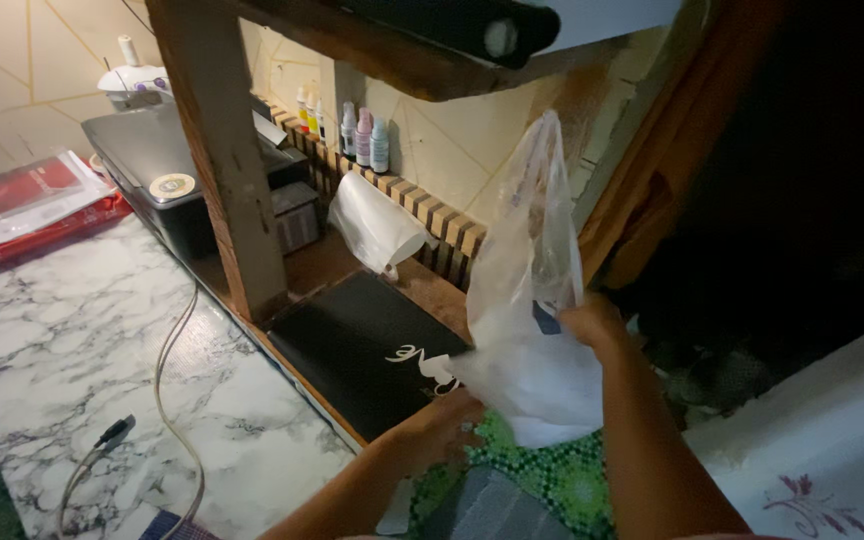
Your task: The person clears items from a desk including a plastic bag and a cable, wipes the surface with a cloth, and places items into a bin.
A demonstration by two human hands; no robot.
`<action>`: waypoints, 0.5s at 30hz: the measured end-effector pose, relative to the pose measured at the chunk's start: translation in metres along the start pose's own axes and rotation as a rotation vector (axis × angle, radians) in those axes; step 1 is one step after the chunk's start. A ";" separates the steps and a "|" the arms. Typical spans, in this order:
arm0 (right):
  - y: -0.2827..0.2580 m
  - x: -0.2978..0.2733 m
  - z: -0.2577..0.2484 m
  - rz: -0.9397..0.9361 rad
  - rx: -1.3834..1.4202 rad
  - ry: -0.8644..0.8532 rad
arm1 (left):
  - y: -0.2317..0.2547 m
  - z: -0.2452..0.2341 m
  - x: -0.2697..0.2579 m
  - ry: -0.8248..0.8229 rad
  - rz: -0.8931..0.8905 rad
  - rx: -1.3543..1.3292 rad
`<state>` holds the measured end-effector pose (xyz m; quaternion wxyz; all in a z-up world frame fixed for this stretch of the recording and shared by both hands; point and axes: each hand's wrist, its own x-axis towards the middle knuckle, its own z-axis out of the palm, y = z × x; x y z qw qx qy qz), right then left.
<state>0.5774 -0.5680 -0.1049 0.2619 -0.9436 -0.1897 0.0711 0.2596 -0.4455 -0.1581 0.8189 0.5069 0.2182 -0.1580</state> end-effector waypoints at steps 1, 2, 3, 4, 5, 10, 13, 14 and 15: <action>-0.006 -0.004 -0.008 -0.034 0.036 -0.006 | 0.003 0.002 -0.001 0.029 0.002 -0.035; -0.015 -0.007 -0.018 -0.069 0.073 -0.009 | 0.008 0.003 -0.001 0.030 0.000 -0.031; -0.026 -0.011 -0.028 -0.067 0.076 -0.008 | 0.014 0.004 -0.001 0.088 0.002 -0.011; -0.035 -0.015 -0.040 -0.119 0.124 -0.017 | 0.019 0.006 0.000 0.143 0.004 0.009; -0.045 -0.019 -0.050 -0.172 0.172 -0.026 | 0.021 0.007 0.000 0.142 0.003 0.013; -0.088 -0.044 -0.090 -0.262 0.301 -0.017 | 0.052 0.016 -0.023 0.160 0.350 -0.217; -0.099 -0.052 -0.090 -0.313 0.296 -0.030 | 0.084 0.023 -0.055 0.260 0.489 -0.070; -0.099 -0.053 -0.086 -0.307 0.241 -0.023 | 0.094 0.026 -0.064 0.259 0.487 -0.069; -0.097 -0.054 -0.082 -0.305 0.242 -0.023 | 0.103 0.029 -0.073 0.292 0.497 0.001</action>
